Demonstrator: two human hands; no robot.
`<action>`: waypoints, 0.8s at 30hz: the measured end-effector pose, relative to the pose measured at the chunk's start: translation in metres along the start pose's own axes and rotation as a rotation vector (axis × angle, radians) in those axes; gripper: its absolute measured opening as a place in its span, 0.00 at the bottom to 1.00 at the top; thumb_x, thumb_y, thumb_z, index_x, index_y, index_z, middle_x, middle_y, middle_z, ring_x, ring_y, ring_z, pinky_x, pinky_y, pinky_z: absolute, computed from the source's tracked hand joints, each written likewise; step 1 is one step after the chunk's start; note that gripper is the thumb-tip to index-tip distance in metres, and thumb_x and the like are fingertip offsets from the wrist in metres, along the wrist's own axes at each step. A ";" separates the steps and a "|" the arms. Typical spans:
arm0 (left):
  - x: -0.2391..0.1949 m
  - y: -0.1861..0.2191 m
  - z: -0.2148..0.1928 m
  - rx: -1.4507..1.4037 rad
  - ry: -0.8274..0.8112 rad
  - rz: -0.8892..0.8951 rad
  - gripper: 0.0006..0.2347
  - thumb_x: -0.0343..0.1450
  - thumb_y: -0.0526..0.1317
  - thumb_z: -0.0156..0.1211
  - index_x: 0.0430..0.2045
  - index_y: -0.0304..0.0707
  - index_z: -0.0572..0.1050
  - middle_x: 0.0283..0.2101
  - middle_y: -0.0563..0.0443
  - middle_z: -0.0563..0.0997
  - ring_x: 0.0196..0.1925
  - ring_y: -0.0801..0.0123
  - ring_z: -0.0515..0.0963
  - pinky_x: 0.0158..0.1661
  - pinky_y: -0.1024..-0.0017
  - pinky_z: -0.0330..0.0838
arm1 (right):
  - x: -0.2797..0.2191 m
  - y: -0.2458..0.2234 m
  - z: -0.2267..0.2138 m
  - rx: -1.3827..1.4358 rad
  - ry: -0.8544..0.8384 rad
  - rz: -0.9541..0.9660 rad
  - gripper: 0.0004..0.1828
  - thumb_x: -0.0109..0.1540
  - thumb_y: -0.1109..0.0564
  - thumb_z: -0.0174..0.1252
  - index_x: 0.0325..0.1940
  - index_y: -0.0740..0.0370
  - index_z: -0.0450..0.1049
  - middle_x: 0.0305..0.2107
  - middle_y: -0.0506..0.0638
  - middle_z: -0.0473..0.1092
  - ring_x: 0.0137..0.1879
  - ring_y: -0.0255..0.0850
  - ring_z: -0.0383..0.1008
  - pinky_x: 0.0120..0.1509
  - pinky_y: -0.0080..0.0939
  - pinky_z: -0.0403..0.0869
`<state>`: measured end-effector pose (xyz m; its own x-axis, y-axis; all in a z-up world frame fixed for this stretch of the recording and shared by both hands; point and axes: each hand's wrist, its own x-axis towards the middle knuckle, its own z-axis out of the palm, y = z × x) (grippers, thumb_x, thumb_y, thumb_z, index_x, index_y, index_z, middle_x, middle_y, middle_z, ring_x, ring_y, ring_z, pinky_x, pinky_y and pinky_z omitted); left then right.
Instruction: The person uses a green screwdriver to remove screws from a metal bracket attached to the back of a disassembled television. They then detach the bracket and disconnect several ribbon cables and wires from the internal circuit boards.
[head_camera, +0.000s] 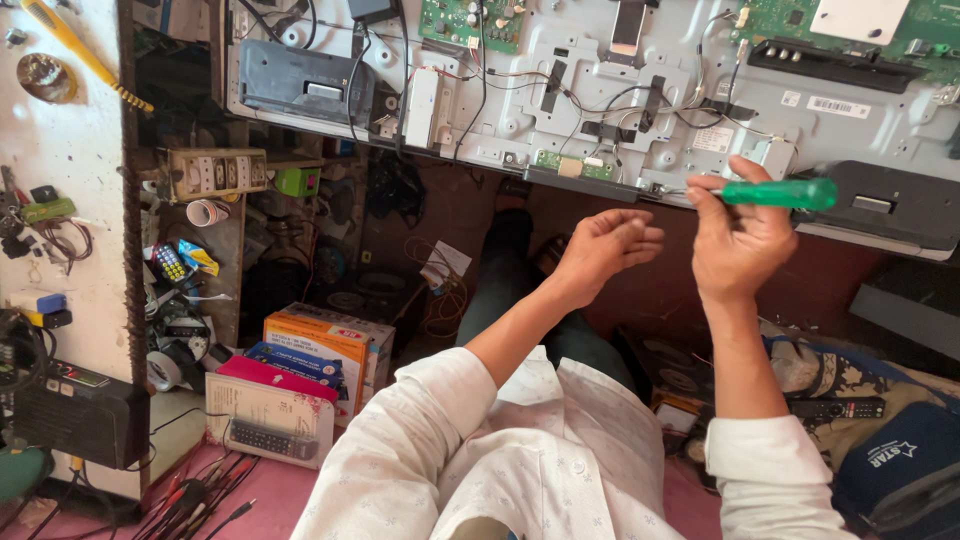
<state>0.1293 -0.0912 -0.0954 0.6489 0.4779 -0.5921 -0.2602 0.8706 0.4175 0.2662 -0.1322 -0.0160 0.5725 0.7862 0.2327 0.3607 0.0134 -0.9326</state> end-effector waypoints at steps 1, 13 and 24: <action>0.001 0.002 0.003 -0.052 0.009 -0.014 0.13 0.77 0.38 0.55 0.48 0.23 0.73 0.48 0.34 0.81 0.48 0.56 0.83 0.52 0.63 0.80 | -0.001 -0.004 -0.002 0.038 0.005 0.013 0.20 0.71 0.74 0.65 0.66 0.73 0.69 0.42 0.61 0.79 0.50 0.42 0.82 0.57 0.36 0.80; 0.018 -0.009 0.057 0.401 0.126 0.216 0.09 0.75 0.37 0.59 0.39 0.24 0.77 0.34 0.36 0.84 0.34 0.55 0.85 0.38 0.61 0.81 | -0.034 -0.022 -0.055 0.125 0.204 0.079 0.14 0.74 0.74 0.64 0.58 0.70 0.66 0.44 0.63 0.77 0.52 0.46 0.82 0.60 0.42 0.83; 0.072 0.042 0.106 1.635 0.116 0.672 0.09 0.75 0.44 0.55 0.36 0.36 0.71 0.36 0.38 0.83 0.35 0.43 0.84 0.35 0.52 0.77 | -0.037 -0.021 -0.071 0.087 0.285 0.054 0.12 0.75 0.74 0.63 0.55 0.71 0.65 0.44 0.64 0.77 0.52 0.48 0.82 0.61 0.45 0.84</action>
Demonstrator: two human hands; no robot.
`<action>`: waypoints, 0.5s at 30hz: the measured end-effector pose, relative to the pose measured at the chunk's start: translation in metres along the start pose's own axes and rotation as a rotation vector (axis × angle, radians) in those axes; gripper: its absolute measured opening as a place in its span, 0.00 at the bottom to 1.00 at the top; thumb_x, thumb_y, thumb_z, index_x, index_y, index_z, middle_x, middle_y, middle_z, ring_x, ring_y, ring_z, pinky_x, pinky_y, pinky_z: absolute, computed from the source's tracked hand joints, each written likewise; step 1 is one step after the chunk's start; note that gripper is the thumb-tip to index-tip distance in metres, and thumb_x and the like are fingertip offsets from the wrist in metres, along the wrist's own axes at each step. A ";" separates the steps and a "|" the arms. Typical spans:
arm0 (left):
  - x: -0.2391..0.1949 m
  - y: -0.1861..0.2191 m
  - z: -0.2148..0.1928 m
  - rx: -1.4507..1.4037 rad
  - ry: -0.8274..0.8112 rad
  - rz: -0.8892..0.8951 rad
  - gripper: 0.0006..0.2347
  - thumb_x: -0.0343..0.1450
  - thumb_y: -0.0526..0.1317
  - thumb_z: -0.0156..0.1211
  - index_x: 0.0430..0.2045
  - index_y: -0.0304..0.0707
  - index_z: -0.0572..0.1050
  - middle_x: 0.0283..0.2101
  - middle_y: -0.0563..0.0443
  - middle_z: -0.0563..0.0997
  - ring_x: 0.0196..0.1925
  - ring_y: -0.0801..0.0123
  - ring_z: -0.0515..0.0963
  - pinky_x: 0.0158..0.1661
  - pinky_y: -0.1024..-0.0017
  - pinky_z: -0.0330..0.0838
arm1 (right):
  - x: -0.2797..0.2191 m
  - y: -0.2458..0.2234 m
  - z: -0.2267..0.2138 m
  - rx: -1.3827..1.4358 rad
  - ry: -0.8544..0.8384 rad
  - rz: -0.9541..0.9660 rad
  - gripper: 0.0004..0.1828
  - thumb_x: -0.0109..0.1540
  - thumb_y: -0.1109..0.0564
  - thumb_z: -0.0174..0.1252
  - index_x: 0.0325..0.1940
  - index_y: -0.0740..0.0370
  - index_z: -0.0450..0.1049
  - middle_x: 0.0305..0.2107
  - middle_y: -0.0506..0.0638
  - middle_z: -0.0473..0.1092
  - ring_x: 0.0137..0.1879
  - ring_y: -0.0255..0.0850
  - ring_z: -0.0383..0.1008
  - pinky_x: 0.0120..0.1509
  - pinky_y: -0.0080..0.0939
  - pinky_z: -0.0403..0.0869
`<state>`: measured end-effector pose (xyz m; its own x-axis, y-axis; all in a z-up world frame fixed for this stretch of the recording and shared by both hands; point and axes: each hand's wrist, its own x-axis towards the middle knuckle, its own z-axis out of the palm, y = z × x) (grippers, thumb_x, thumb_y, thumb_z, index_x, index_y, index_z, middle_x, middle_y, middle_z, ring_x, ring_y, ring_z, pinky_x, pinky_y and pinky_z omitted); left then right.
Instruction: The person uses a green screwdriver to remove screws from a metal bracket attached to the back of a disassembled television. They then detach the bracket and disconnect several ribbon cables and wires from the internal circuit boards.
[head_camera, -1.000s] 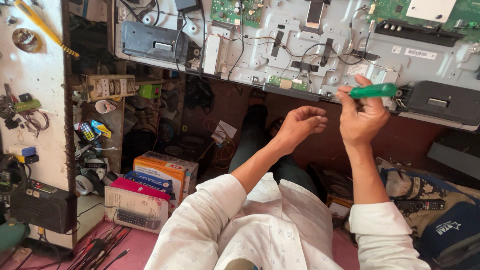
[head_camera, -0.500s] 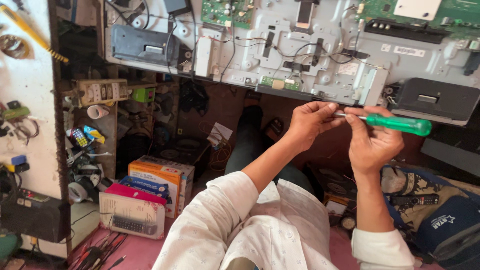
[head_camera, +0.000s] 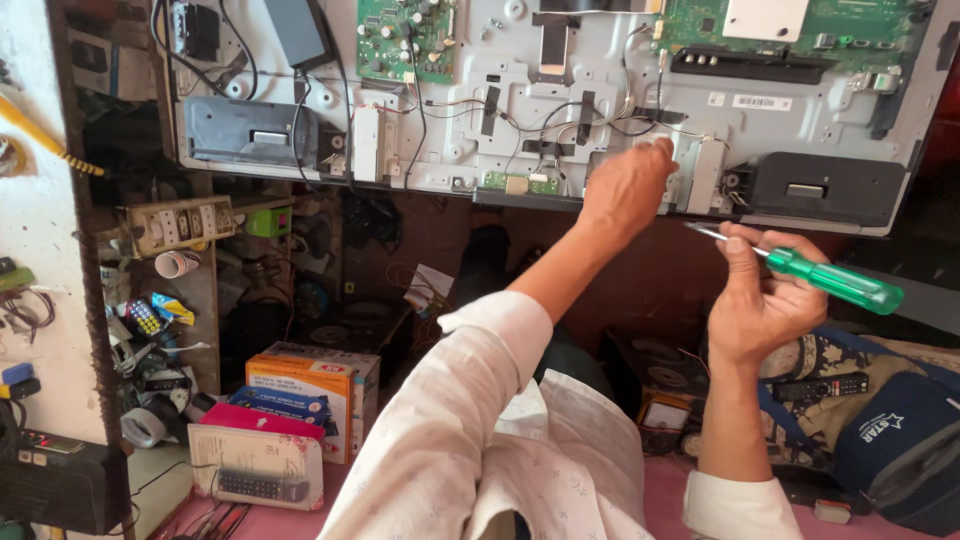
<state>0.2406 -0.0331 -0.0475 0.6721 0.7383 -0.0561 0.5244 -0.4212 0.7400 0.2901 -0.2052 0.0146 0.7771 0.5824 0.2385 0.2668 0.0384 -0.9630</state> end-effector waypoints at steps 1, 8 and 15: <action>0.004 0.000 -0.001 -0.013 -0.034 -0.028 0.11 0.74 0.45 0.56 0.37 0.36 0.72 0.34 0.37 0.83 0.35 0.42 0.83 0.35 0.51 0.76 | -0.001 0.000 0.001 -0.001 0.004 0.003 0.12 0.75 0.73 0.63 0.55 0.71 0.65 0.44 0.64 0.77 0.52 0.48 0.82 0.61 0.45 0.84; -0.057 -0.037 -0.066 -0.280 0.276 -0.118 0.08 0.75 0.41 0.58 0.41 0.37 0.78 0.32 0.37 0.83 0.37 0.42 0.83 0.35 0.55 0.75 | 0.010 -0.011 0.000 0.270 0.065 0.166 0.10 0.77 0.69 0.58 0.59 0.68 0.64 0.48 0.59 0.75 0.55 0.46 0.82 0.63 0.45 0.84; -0.147 -0.073 -0.107 -0.360 0.291 -0.249 0.05 0.73 0.36 0.61 0.39 0.34 0.77 0.29 0.39 0.81 0.29 0.52 0.83 0.30 0.65 0.74 | 0.005 -0.005 0.065 -0.124 -0.321 -0.036 0.03 0.73 0.70 0.59 0.49 0.70 0.72 0.44 0.57 0.75 0.51 0.43 0.80 0.58 0.39 0.81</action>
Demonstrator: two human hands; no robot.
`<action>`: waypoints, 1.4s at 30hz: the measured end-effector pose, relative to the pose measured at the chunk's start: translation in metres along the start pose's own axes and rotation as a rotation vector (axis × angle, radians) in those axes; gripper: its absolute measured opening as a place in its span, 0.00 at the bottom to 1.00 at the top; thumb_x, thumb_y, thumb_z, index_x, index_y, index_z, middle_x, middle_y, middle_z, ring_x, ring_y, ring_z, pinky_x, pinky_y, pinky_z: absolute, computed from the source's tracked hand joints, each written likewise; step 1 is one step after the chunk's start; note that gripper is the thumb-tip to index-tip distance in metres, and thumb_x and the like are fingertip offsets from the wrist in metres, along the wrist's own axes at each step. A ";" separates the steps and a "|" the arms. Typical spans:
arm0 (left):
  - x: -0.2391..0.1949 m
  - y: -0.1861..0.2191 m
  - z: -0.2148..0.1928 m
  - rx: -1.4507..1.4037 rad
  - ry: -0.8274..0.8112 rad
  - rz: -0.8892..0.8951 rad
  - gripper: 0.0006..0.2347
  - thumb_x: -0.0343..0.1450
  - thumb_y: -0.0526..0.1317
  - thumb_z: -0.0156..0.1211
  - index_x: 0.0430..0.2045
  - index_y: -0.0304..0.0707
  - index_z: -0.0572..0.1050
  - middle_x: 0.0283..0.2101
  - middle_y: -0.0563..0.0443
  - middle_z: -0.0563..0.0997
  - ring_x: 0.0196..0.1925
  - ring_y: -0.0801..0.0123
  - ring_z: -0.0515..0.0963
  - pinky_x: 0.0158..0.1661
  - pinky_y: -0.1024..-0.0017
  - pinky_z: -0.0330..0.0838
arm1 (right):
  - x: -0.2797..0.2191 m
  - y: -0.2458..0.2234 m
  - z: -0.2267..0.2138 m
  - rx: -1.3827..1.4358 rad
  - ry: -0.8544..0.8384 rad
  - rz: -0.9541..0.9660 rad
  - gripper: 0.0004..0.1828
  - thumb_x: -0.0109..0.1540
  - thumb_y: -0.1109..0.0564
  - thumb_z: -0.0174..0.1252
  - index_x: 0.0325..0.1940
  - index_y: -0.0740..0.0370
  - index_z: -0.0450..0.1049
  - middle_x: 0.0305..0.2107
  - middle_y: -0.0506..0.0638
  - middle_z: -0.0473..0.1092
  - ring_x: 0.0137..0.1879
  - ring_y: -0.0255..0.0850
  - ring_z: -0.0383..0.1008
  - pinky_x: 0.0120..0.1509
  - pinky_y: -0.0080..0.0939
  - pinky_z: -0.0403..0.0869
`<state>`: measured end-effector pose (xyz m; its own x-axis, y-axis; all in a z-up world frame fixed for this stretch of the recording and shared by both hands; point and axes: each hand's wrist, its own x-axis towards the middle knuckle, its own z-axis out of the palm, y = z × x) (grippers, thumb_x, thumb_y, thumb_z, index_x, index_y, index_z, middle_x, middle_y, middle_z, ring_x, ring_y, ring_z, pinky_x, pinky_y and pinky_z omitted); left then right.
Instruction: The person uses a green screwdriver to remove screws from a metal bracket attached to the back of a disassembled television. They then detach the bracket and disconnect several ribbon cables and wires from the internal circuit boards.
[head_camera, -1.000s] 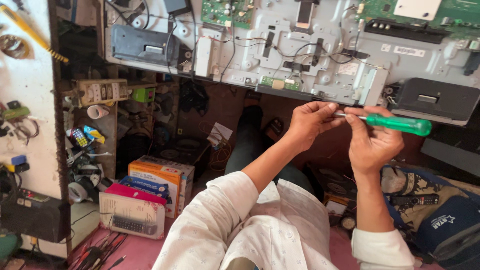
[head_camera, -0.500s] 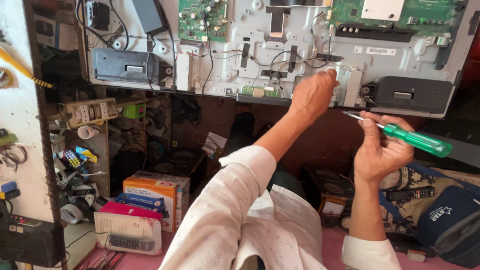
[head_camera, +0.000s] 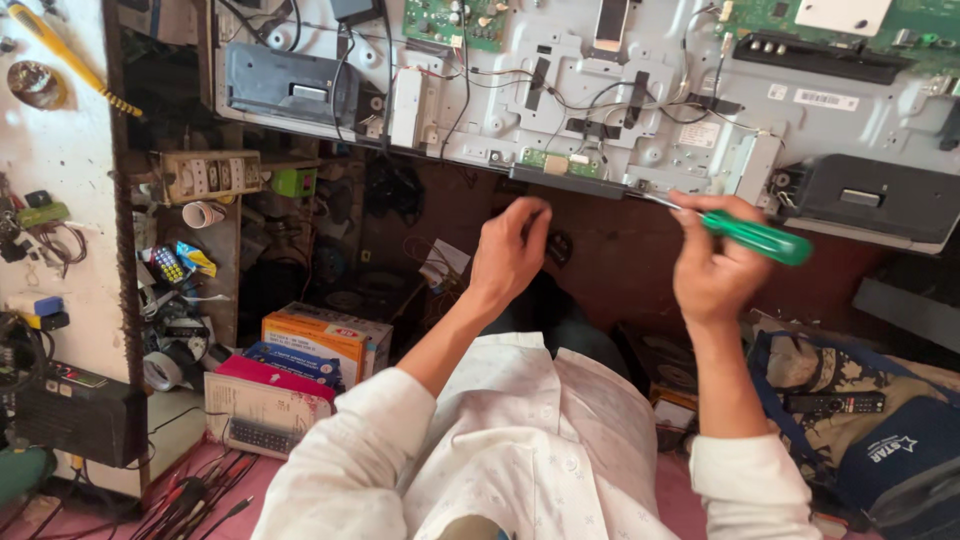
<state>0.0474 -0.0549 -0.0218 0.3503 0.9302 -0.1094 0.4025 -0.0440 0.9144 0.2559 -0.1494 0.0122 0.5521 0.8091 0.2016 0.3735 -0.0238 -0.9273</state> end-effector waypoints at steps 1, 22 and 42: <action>-0.005 -0.003 -0.002 0.019 0.004 0.006 0.05 0.73 0.36 0.61 0.39 0.34 0.77 0.29 0.39 0.81 0.30 0.52 0.83 0.30 0.65 0.74 | 0.005 0.002 0.008 -0.032 -0.012 -0.024 0.03 0.73 0.70 0.60 0.47 0.70 0.72 0.43 0.56 0.76 0.51 0.42 0.81 0.57 0.38 0.80; 0.058 0.075 0.019 -0.117 -0.488 0.631 0.25 0.75 0.31 0.61 0.68 0.46 0.64 0.63 0.46 0.76 0.66 0.53 0.76 0.63 0.63 0.74 | 0.018 0.031 0.014 -0.417 -0.224 -0.149 0.09 0.69 0.62 0.62 0.54 0.65 0.74 0.43 0.59 0.76 0.50 0.54 0.79 0.56 0.45 0.76; 0.090 0.064 0.005 -0.277 -0.386 0.419 0.10 0.79 0.42 0.59 0.52 0.41 0.77 0.50 0.47 0.78 0.49 0.61 0.84 0.50 0.67 0.79 | 0.016 0.024 0.044 0.222 0.015 0.033 0.16 0.62 0.68 0.67 0.50 0.61 0.71 0.42 0.48 0.73 0.51 0.32 0.75 0.57 0.33 0.76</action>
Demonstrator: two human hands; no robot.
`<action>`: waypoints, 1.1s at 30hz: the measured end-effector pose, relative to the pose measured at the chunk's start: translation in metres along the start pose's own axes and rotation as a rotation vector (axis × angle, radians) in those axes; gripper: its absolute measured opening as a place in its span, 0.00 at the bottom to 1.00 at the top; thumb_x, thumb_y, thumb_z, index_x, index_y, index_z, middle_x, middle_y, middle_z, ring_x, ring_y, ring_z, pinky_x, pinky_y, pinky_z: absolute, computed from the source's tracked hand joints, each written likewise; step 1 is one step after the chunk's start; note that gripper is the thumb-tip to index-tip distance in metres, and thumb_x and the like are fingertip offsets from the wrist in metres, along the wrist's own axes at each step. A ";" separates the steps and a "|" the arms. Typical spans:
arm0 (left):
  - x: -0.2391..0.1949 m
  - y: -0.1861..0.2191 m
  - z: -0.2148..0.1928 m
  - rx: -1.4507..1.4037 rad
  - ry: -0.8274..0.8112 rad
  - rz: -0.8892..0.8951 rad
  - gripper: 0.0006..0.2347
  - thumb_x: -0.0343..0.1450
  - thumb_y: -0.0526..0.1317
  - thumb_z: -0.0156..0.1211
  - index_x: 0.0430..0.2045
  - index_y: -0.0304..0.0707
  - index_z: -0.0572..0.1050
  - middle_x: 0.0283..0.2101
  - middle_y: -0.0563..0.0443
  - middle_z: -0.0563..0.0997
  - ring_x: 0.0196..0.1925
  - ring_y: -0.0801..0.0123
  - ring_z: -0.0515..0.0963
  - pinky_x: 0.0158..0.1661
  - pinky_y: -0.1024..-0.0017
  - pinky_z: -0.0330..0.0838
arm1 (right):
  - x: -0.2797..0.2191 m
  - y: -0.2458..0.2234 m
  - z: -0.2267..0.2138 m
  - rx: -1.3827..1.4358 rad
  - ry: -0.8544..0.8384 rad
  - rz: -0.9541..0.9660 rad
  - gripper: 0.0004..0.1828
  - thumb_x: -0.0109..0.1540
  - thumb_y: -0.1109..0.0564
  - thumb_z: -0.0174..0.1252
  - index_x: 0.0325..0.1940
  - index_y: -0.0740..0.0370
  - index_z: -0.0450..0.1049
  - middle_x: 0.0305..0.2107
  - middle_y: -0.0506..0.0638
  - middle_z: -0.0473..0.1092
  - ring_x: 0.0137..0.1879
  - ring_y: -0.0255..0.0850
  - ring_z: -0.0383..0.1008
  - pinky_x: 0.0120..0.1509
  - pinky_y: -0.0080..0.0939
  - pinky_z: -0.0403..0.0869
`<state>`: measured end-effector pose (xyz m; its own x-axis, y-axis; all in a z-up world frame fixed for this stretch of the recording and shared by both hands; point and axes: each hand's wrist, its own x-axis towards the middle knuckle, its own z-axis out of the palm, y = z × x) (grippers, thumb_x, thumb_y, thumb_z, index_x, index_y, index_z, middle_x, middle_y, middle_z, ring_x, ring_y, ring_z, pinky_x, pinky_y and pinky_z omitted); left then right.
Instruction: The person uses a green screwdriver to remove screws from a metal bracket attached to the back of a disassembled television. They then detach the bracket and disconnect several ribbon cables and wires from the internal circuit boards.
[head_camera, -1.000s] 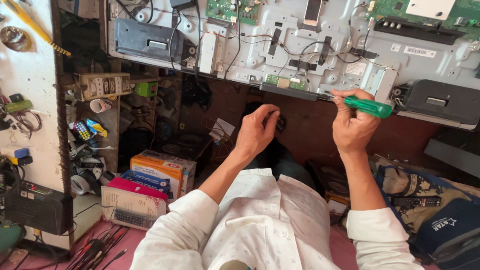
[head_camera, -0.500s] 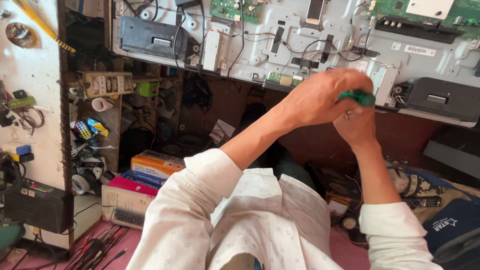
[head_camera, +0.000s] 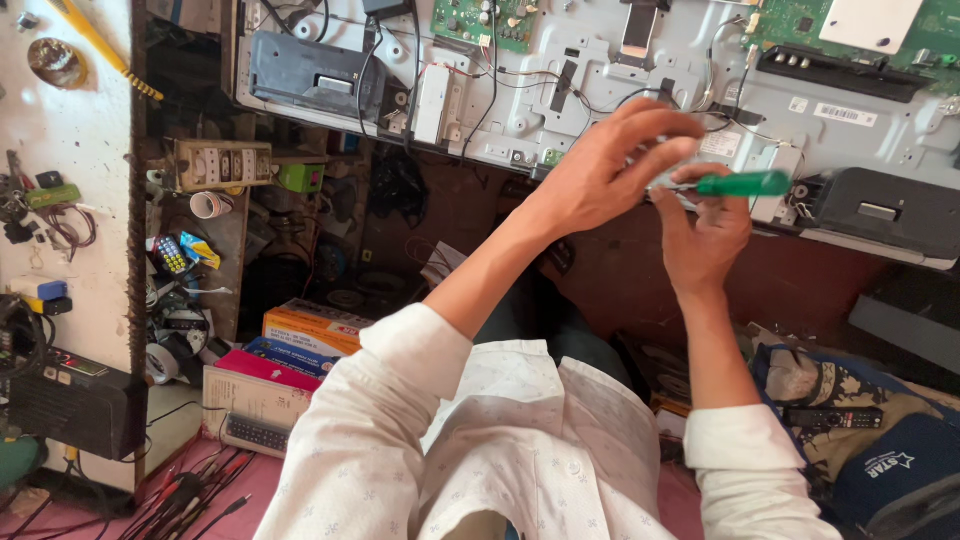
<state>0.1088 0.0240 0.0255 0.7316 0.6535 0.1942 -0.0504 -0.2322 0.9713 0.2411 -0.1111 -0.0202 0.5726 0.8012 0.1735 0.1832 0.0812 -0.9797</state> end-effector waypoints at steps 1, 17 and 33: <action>-0.005 -0.003 0.001 0.013 0.045 -0.035 0.09 0.78 0.40 0.59 0.51 0.40 0.77 0.48 0.47 0.79 0.46 0.61 0.84 0.48 0.67 0.79 | 0.000 -0.001 0.001 -0.153 0.016 -0.059 0.15 0.64 0.69 0.70 0.50 0.63 0.73 0.42 0.52 0.74 0.50 0.35 0.76 0.56 0.34 0.76; -0.089 -0.032 0.038 -0.085 0.167 -0.591 0.09 0.70 0.35 0.61 0.41 0.31 0.79 0.33 0.49 0.84 0.31 0.72 0.81 0.37 0.72 0.77 | 0.002 -0.008 -0.011 -0.171 -0.076 0.053 0.19 0.70 0.70 0.59 0.65 0.69 0.69 0.45 0.53 0.80 0.49 0.36 0.79 0.54 0.34 0.75; -0.069 -0.030 0.065 0.010 0.210 -0.516 0.13 0.69 0.34 0.59 0.47 0.29 0.76 0.37 0.42 0.84 0.38 0.58 0.85 0.41 0.66 0.79 | 0.000 -0.008 -0.026 -0.117 0.005 -0.054 0.18 0.71 0.74 0.62 0.65 0.72 0.69 0.45 0.61 0.79 0.53 0.42 0.81 0.56 0.35 0.78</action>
<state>0.1041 -0.0610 -0.0260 0.5086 0.8135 -0.2819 0.2851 0.1497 0.9467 0.2607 -0.1268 -0.0100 0.5638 0.7944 0.2262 0.3053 0.0540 -0.9507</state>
